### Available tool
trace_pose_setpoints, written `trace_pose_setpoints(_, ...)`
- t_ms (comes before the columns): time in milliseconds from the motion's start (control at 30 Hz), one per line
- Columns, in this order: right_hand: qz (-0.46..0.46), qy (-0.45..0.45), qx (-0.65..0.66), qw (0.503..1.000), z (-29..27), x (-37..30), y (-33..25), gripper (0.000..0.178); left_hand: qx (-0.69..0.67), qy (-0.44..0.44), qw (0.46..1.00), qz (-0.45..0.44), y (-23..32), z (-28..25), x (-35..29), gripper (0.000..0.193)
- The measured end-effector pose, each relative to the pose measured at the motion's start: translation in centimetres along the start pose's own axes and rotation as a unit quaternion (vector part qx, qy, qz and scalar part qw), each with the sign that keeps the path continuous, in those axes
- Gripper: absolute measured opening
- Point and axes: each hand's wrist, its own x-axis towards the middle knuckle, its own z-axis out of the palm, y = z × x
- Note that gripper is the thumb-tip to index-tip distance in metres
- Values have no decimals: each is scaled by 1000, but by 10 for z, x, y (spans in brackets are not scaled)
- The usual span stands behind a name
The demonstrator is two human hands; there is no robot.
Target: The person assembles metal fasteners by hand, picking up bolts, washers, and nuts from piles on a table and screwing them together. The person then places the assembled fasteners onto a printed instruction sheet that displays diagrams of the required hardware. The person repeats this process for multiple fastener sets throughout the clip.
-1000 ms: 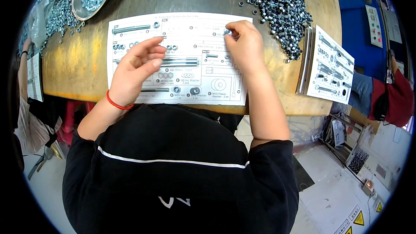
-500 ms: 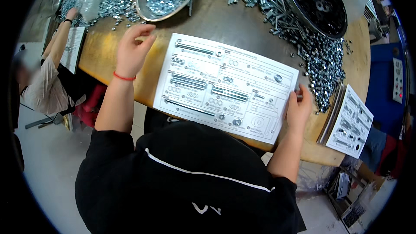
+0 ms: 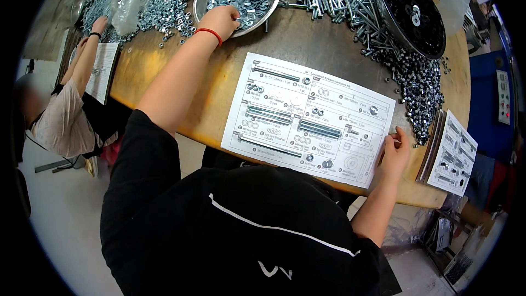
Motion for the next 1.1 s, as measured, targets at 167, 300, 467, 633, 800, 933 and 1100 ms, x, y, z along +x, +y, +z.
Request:
trace_pose_setpoints(167, -36, -5, -39, 999, 0, -2, -12, 37, -76, 29, 996, 29, -13, -7, 7, 21)
trace_pose_setpoints(300, -68, -23, -72, 995, 7, 8, -31, 35, -465, -26, 884, -25, 32, -26, -31, 28)
trace_pose_setpoints(467, -150, -107, -87, 979, 65, 22, -100, 35, -468, -183, 864, 34, 103, 25, -66, 31)
trace_pose_setpoints(633, -190, -242, -87, 948, 137, 28, -156, 34, -490, -179, 853, 8, 120, 45, -57, 28)
trace_pose_setpoints(800, -200, -313, 3, 928, 179, 18, -178, 24, -521, -165, 836, 47, 111, 27, -81, 25)
trace_pose_setpoints(933, -118, -370, 38, 921, 179, 7, -184, 19, -584, -156, 796, 19, 104, 17, -104, 32)
trace_pose_setpoints(1100, -62, -466, 71, 880, 165, -15, -185, 17, -641, -154, 751, 28, 93, 21, -143, 39)
